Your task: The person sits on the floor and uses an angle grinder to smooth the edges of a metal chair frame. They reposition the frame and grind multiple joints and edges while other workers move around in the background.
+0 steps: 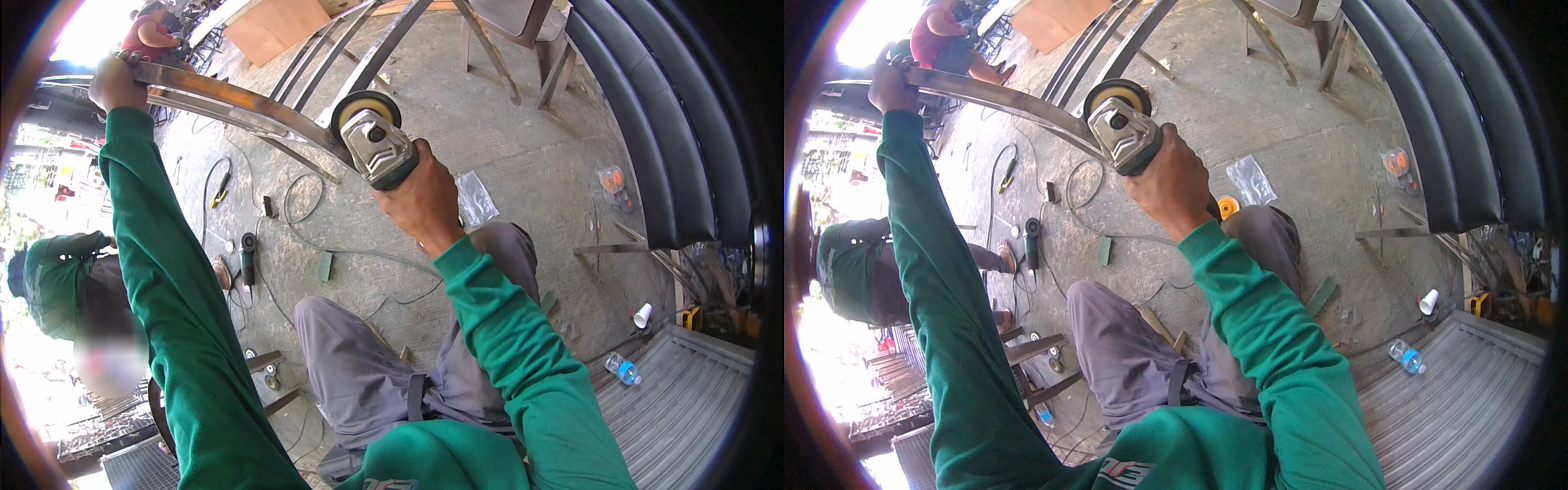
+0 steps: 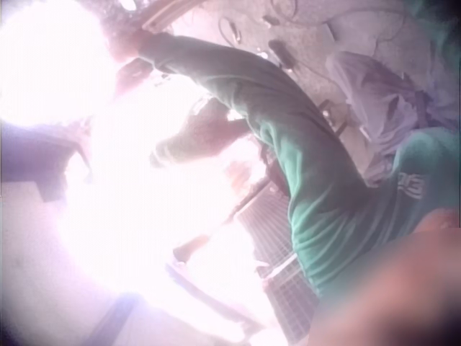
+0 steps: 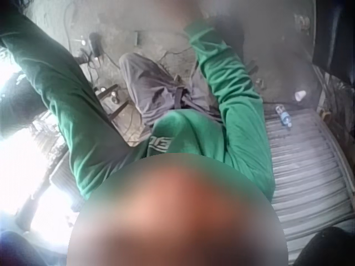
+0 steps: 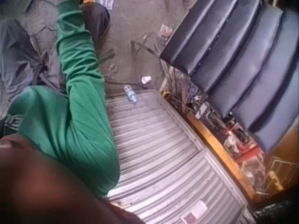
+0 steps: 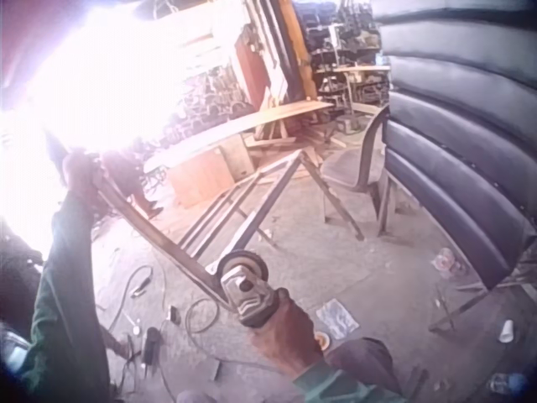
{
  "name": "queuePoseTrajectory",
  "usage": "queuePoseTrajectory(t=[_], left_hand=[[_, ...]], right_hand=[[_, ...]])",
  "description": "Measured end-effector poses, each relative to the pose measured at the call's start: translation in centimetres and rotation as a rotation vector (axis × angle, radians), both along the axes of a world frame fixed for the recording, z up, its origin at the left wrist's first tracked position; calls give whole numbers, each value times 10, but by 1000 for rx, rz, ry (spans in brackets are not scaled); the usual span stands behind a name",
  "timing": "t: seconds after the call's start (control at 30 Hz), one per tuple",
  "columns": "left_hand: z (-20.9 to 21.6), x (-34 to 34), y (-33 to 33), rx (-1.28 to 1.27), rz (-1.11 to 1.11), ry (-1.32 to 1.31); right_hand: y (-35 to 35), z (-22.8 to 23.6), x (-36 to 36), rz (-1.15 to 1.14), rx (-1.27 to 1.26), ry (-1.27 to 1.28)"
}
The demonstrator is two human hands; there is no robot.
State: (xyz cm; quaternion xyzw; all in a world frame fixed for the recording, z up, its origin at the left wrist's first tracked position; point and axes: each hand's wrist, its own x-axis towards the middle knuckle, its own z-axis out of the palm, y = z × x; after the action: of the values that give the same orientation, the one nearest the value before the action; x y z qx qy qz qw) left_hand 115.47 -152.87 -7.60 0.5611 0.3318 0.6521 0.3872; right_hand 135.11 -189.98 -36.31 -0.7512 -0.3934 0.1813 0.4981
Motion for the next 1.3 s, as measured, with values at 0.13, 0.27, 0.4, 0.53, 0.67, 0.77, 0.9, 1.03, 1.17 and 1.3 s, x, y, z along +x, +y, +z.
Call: queuePoseTrajectory(t=[0.13, 0.27, 0.4, 0.53, 0.67, 0.77, 0.9, 1.03, 1.17, 1.3], left_hand=[[1, -6, 11, 57, -50, -35], [-1, -12, 14, 338, 176, 507], [0, -5, 9, 25, -34, -89], [0, -4, 4, 123, 107, 228], [4, -3, 6, -26, 25, -58], [6, -4, 10, -33, 57, -40], [8, -5, 17, -8, 92, -4], [7, -8, 17, 6, 67, 30], [5, -4, 14, -50, 84, -53], [1, -11, 16, 5, 89, -29]], right_hand=[[1, -3, 1, 25, 11, 28], [0, -3, 2, 29, -14, 25], [1, -1, 1, 42, 5, 38], [0, 0, 0, 40, -28, 41], [3, 0, 3, 71, -37, 67], [2, 0, 3, 76, -74, 55], [2, 0, 1, 69, -37, 48], [2, 2, -1, 45, -49, 88], [2, 4, 1, 63, -33, 83], [2, -11, 0, 54, -23, 66]])
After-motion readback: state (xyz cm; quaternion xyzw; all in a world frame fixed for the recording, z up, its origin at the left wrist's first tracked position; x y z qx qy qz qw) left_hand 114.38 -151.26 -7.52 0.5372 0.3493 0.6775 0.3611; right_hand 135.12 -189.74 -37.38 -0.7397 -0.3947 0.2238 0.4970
